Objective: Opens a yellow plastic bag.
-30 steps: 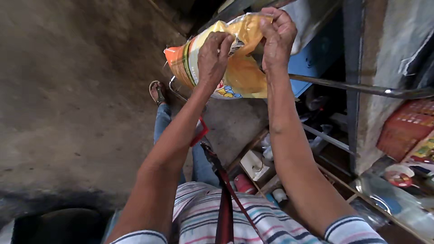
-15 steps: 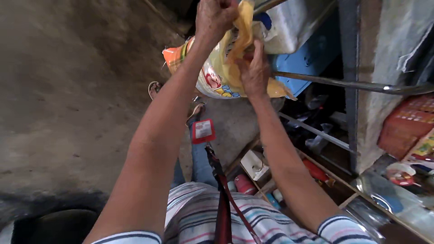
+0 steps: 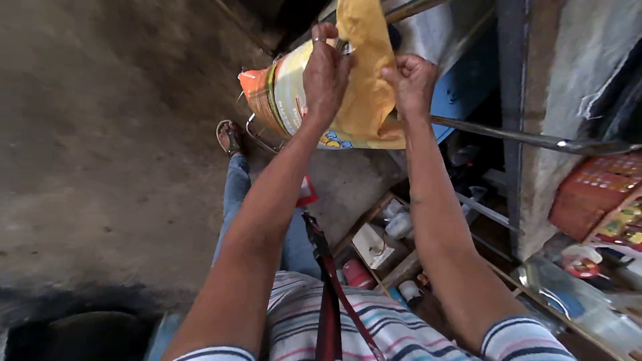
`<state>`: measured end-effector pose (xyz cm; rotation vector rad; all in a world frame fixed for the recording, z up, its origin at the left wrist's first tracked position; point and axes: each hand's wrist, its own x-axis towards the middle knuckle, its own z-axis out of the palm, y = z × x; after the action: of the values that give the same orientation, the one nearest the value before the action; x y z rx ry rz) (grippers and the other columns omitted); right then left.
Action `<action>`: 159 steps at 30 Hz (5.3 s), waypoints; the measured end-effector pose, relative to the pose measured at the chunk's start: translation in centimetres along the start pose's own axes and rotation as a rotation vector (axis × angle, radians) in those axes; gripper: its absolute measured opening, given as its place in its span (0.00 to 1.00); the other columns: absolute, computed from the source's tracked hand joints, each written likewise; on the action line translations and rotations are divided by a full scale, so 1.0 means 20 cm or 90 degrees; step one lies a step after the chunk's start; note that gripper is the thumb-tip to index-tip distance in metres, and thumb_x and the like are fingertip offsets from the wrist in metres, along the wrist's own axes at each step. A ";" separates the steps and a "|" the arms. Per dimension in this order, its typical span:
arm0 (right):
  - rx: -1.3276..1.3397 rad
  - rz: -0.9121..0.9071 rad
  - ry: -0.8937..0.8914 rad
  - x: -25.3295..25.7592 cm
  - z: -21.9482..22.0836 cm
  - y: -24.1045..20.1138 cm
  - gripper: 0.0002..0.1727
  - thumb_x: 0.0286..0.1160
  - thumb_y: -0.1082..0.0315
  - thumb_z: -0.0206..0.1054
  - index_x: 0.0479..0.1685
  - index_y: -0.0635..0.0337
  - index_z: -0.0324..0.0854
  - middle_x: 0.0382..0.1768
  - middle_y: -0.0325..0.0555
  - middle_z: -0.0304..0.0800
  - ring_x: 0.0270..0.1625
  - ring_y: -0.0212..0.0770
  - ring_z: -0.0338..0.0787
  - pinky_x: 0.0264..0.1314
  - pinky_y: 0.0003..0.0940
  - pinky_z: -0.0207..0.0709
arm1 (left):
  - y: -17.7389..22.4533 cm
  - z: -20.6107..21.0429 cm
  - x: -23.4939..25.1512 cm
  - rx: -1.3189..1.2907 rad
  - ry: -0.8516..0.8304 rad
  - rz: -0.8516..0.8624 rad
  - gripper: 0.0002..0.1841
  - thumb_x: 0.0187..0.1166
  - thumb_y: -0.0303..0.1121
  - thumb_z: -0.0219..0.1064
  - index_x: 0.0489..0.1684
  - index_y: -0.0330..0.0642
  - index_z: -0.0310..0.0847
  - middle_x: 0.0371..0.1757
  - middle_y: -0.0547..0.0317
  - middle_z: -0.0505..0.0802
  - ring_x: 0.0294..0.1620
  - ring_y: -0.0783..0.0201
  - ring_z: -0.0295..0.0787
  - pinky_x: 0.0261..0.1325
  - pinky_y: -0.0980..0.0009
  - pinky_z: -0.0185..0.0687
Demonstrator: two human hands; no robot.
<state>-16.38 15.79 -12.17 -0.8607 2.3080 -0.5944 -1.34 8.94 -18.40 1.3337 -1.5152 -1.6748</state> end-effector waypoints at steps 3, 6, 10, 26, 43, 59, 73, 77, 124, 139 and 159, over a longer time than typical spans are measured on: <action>0.027 0.027 -0.051 0.03 -0.02 -0.04 0.15 0.62 0.71 0.80 0.47 0.66 0.86 0.37 0.44 0.90 0.37 0.31 0.88 0.47 0.30 0.84 | 0.00 -0.04 0.01 0.025 0.016 0.018 0.26 0.77 0.30 0.70 0.72 0.30 0.70 0.42 0.51 0.93 0.42 0.58 0.92 0.51 0.61 0.87; 0.095 0.010 -0.174 0.03 -0.05 -0.07 0.17 0.68 0.72 0.75 0.55 0.68 0.83 0.46 0.46 0.90 0.43 0.32 0.89 0.52 0.30 0.86 | 0.12 -0.11 -0.09 0.061 0.086 0.030 0.22 0.84 0.38 0.65 0.65 0.26 0.76 0.51 0.41 0.89 0.52 0.52 0.87 0.60 0.59 0.81; 0.194 0.003 -0.236 0.02 -0.08 -0.06 0.13 0.80 0.70 0.65 0.57 0.67 0.84 0.49 0.44 0.91 0.48 0.33 0.91 0.57 0.34 0.87 | 0.18 -0.06 -0.07 -0.022 -0.099 -0.111 0.24 0.82 0.49 0.68 0.60 0.35 0.85 0.49 0.51 0.95 0.49 0.59 0.93 0.59 0.56 0.87; 0.114 0.024 -0.038 0.10 0.03 -0.02 0.09 0.80 0.69 0.66 0.48 0.65 0.86 0.39 0.43 0.88 0.37 0.31 0.87 0.44 0.30 0.84 | 0.01 -0.01 -0.03 -0.246 -0.128 -0.088 0.08 0.84 0.29 0.64 0.45 0.30 0.84 0.39 0.54 0.92 0.40 0.67 0.92 0.52 0.66 0.91; 0.102 -0.108 -0.082 0.03 0.16 -0.05 0.17 0.85 0.64 0.56 0.51 0.67 0.87 0.54 0.51 0.86 0.55 0.36 0.85 0.62 0.34 0.78 | 0.20 -0.10 0.04 0.141 -0.290 -0.265 0.31 0.87 0.59 0.54 0.49 0.35 0.86 0.41 0.50 0.95 0.40 0.57 0.95 0.50 0.52 0.90; -0.041 -0.129 -0.163 0.10 0.23 -0.06 0.16 0.85 0.60 0.64 0.45 0.66 0.88 0.37 0.47 0.90 0.36 0.34 0.86 0.46 0.36 0.81 | 0.06 -0.20 -0.07 0.071 -0.310 -0.224 0.21 0.90 0.45 0.59 0.40 0.33 0.84 0.25 0.56 0.88 0.23 0.63 0.87 0.36 0.62 0.88; 0.079 0.339 0.128 -0.85 -0.44 0.70 0.40 0.84 0.61 0.66 0.93 0.59 0.52 0.90 0.64 0.54 0.83 0.58 0.74 0.81 0.49 0.73 | 0.30 -0.06 -0.50 -0.012 -0.174 -0.323 0.28 0.95 0.51 0.45 0.70 0.33 0.73 0.38 0.56 0.93 0.33 0.66 0.91 0.41 0.67 0.89; 0.423 0.173 0.119 -0.73 -0.31 0.88 0.36 0.80 0.64 0.69 0.87 0.64 0.63 0.81 0.57 0.74 0.71 0.43 0.86 0.73 0.37 0.82 | 0.37 0.26 -0.76 0.380 -0.302 0.180 0.17 0.87 0.36 0.63 0.65 0.38 0.87 0.58 0.43 0.93 0.61 0.48 0.89 0.67 0.50 0.83; 0.543 0.067 0.429 -0.62 -0.11 0.87 0.12 0.82 0.72 0.63 0.52 0.71 0.88 0.47 0.55 0.92 0.46 0.36 0.91 0.52 0.28 0.86 | 0.16 0.82 -0.43 0.173 -0.368 -0.126 0.12 0.87 0.36 0.63 0.57 0.36 0.80 0.48 0.58 0.91 0.51 0.67 0.89 0.60 0.65 0.87; 0.815 0.207 0.383 -0.66 -0.13 0.76 0.08 0.74 0.70 0.73 0.46 0.66 0.89 0.41 0.43 0.94 0.47 0.33 0.91 0.58 0.33 0.85 | -0.01 0.79 -0.71 0.491 -0.335 0.522 0.13 0.78 0.31 0.70 0.55 0.38 0.93 0.63 0.39 0.91 0.65 0.41 0.86 0.70 0.50 0.77; 0.821 0.236 0.329 -0.67 -0.13 0.86 0.08 0.81 0.76 0.62 0.47 0.68 0.87 0.42 0.42 0.90 0.46 0.31 0.88 0.54 0.30 0.84 | 0.14 0.90 -0.47 0.339 -0.507 0.027 0.14 0.89 0.32 0.57 0.58 0.32 0.84 0.44 0.53 0.90 0.42 0.67 0.86 0.46 0.70 0.84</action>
<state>-17.37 37.40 -15.21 0.3631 1.7632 -1.9283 -14.47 24.27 -14.59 0.8534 -2.5582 -1.9737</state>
